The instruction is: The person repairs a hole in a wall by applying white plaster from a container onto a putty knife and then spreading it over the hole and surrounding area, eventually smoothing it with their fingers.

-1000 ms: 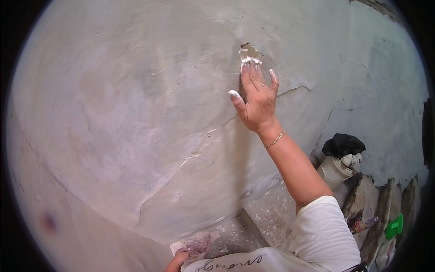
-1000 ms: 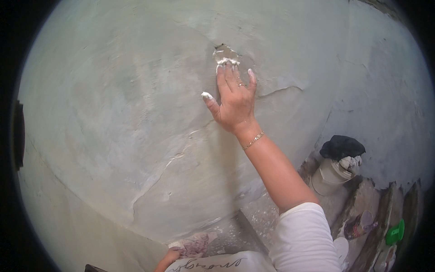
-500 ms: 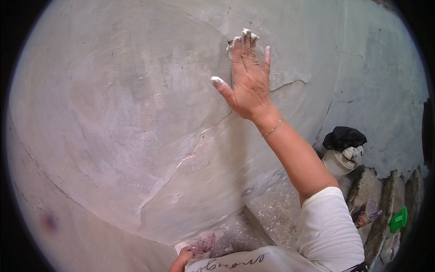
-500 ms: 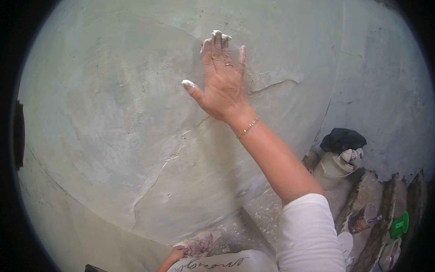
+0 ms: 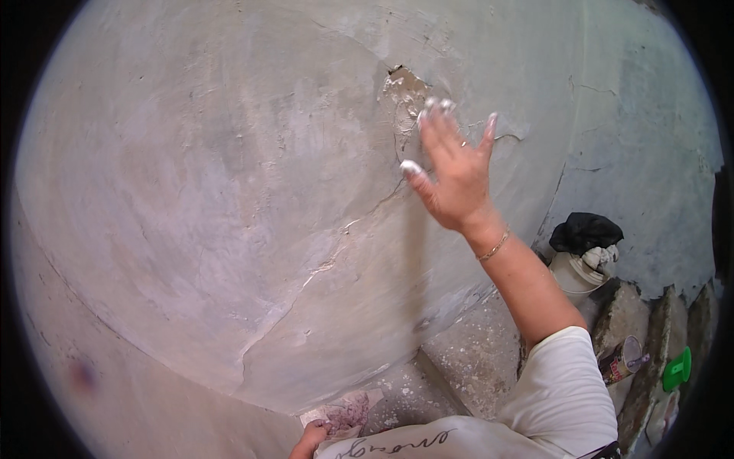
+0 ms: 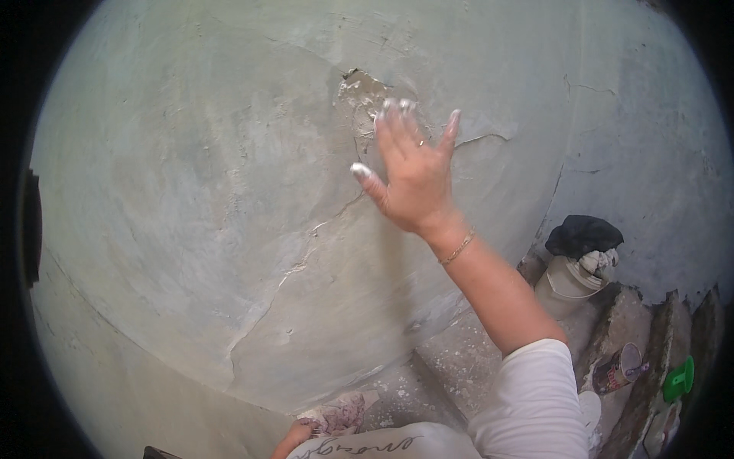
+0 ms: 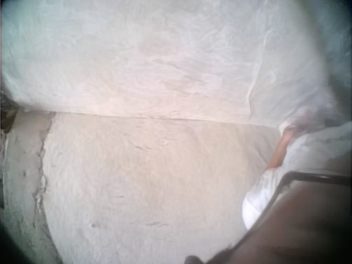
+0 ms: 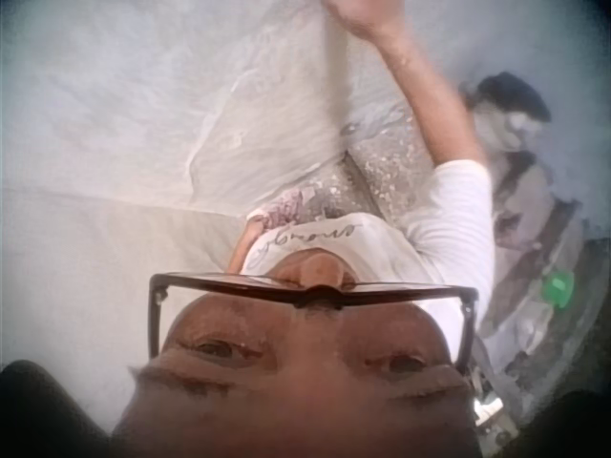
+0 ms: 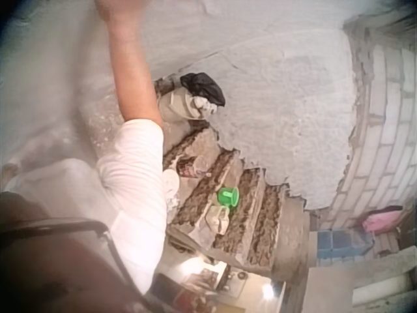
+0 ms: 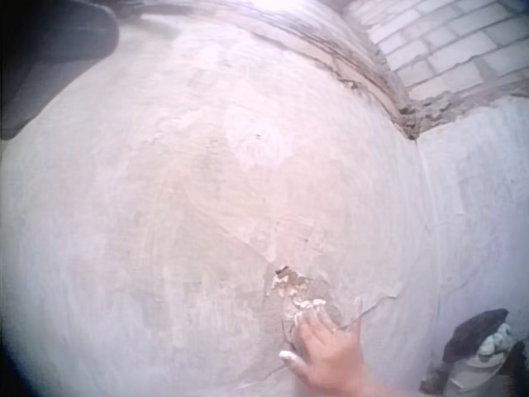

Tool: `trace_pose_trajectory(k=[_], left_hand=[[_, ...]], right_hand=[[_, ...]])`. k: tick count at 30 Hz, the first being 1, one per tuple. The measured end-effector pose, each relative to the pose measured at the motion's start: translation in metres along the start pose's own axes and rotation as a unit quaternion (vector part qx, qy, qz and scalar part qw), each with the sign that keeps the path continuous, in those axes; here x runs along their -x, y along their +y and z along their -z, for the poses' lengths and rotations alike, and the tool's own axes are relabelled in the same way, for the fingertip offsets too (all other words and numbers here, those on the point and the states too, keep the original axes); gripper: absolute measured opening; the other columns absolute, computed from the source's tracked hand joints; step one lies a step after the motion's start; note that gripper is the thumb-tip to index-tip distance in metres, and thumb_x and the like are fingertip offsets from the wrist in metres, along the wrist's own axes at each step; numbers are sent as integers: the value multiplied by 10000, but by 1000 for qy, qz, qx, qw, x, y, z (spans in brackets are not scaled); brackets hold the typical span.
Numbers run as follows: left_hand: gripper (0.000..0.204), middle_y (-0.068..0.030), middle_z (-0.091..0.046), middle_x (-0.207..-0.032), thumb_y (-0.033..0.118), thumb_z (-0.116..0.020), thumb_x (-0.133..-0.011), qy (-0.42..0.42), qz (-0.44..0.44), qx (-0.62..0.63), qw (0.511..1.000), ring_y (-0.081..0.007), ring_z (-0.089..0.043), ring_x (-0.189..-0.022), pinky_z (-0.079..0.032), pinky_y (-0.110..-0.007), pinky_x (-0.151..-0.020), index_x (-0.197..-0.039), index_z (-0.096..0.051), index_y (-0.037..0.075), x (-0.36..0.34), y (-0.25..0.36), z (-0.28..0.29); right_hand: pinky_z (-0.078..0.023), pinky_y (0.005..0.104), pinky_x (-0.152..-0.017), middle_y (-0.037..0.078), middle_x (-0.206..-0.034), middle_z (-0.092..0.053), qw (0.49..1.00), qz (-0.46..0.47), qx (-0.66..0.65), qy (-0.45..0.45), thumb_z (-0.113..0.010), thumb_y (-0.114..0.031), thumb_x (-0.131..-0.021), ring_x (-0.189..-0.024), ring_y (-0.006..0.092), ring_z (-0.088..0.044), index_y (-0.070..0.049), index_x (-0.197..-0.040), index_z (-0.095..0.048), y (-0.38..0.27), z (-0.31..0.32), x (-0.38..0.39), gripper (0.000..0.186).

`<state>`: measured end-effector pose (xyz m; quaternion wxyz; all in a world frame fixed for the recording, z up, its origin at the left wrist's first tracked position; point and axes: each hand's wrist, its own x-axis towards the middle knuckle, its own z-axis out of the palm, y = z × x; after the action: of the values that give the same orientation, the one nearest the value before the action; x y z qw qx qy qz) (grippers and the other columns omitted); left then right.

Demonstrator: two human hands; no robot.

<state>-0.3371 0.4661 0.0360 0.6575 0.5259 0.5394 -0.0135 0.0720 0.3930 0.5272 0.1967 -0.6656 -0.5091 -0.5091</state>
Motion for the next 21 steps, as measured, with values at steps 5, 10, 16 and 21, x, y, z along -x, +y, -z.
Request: trace_pose_trajectory(k=[5,10,16,21], left_hand=[[188,-85,-622,-795,117,-606,-804,2,-40,-33,999,-149,-585,-683,-495,-293,-581,-920,-602,-31,-18,-17,1],[197,-93,-618,-788,118,-620,-794,6,-20,16,1000,-153,-582,-684,-491,-285,-582,-902,-607,-46,-4,5,-10],[189,-85,-614,-791,113,-595,-808,5,-12,-37,999,-158,-582,-684,-505,-288,-586,-915,-600,-42,1,4,-3],[193,-81,-621,-790,119,-602,-801,6,-6,-7,1000,-152,-579,-686,-495,-281,-581,-922,-606,-31,-8,-6,0]], right_hand=[[59,567,-1030,165,-1429,-176,995,38,-40,78,-343,-568,-842,-1339,258,-135,9,-1351,-228,-5,1,-49,778],[64,557,-1038,137,-1443,-140,997,65,2,34,-312,-605,-830,-1349,239,-77,-11,-1369,-176,-4,-17,-59,813],[66,562,-1034,135,-1442,-146,994,44,92,-41,-295,-636,-817,-1348,243,-88,-9,-1358,-218,24,-19,-25,832],[54,567,-1027,168,-1440,-128,996,-22,72,-44,-306,-641,-812,-1347,271,-79,12,-1357,-203,31,-16,-1,857]])
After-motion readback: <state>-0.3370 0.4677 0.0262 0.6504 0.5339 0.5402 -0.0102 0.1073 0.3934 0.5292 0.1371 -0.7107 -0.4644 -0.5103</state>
